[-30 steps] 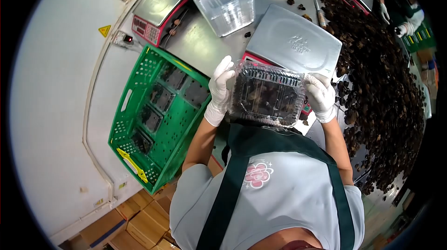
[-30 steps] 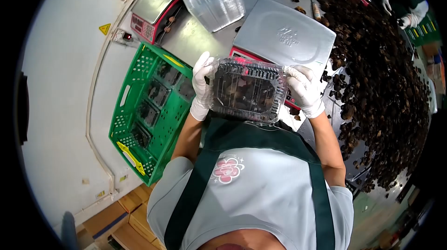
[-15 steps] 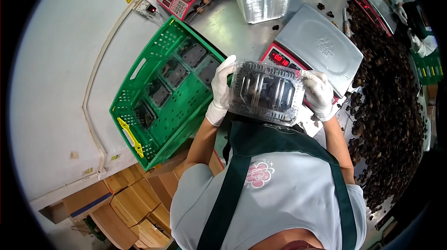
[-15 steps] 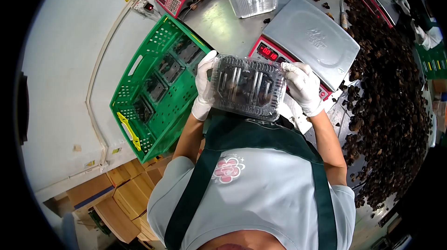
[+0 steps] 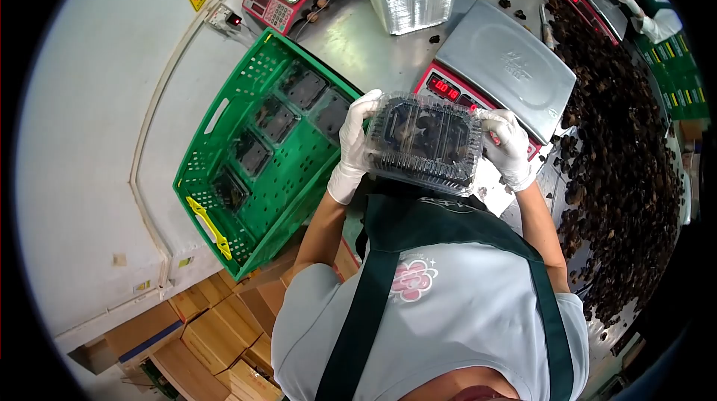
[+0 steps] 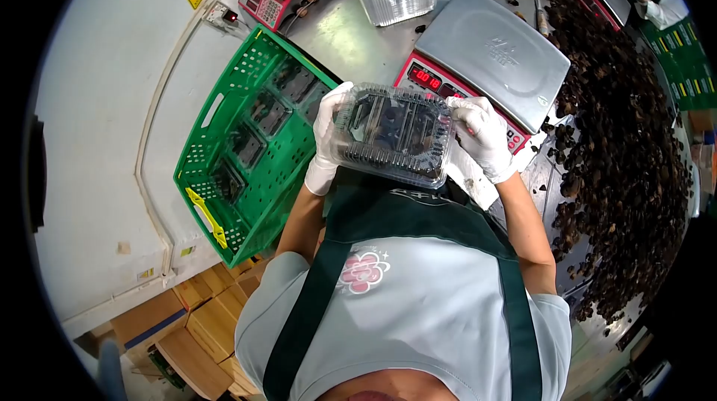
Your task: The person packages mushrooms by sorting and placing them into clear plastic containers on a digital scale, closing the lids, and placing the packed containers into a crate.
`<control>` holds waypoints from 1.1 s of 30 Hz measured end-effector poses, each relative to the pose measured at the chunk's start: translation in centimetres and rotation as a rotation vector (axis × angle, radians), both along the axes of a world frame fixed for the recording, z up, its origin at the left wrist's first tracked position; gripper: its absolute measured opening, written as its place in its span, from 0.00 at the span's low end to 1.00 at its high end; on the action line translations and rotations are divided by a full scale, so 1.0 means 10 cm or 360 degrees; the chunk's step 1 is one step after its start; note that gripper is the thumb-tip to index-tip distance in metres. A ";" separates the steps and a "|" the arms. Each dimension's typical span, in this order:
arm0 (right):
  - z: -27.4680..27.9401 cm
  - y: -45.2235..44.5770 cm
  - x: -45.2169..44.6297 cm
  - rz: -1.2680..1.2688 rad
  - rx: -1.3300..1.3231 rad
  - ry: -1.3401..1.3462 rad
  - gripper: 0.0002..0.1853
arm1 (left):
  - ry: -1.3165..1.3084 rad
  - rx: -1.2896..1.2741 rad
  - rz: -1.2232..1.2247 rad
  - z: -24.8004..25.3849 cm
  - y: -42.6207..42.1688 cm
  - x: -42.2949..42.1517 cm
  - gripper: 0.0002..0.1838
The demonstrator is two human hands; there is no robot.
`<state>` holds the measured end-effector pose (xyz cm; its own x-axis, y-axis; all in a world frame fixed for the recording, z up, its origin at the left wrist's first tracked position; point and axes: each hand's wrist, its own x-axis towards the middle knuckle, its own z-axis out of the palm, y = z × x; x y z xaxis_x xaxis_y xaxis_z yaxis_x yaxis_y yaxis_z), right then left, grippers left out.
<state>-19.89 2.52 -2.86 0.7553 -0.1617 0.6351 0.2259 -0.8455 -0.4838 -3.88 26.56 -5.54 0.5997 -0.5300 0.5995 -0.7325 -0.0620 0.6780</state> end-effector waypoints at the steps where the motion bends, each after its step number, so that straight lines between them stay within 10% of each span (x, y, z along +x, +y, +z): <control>1: -0.02 0.00 -0.02 -0.0016 -0.0007 -0.0002 0.16 | -0.0002 -0.0007 -0.0016 0.00 -0.02 0.01 0.30; 8: -0.11 -0.20 -0.26 -0.0226 0.0526 0.0277 0.13 | -0.0071 0.0374 -0.0013 0.05 -0.50 0.13 0.24; 12: -0.09 -0.49 -0.43 -0.0487 0.1101 0.0532 0.12 | 0.0600 0.0492 -0.0006 0.10 -1.09 0.13 0.26; 18: -0.09 -1.04 -0.53 -0.0642 0.1759 0.0574 0.08 | -0.0105 0.1316 -0.0031 0.42 -1.89 0.13 0.36; 21: -0.23 -1.21 -0.56 -0.0575 0.1904 0.0558 0.16 | -0.0808 0.0842 -0.0085 0.54 -2.16 0.18 0.45; 23: -0.06 -1.14 -0.52 -0.0505 0.1987 0.0521 0.20 | -0.0600 0.0925 -0.0714 0.33 -2.39 0.31 0.55; 33: -0.31 -1.07 -0.23 -0.0837 0.2284 0.0113 0.31 | -0.0805 0.1368 -0.0567 0.48 -2.58 -0.03 0.45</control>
<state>-22.18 -8.13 -5.94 0.4388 -0.8397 -0.3198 0.0016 0.3567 -0.9342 -4.22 0.76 -0.75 0.1114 -0.9909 0.0757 -0.9876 -0.1019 0.1192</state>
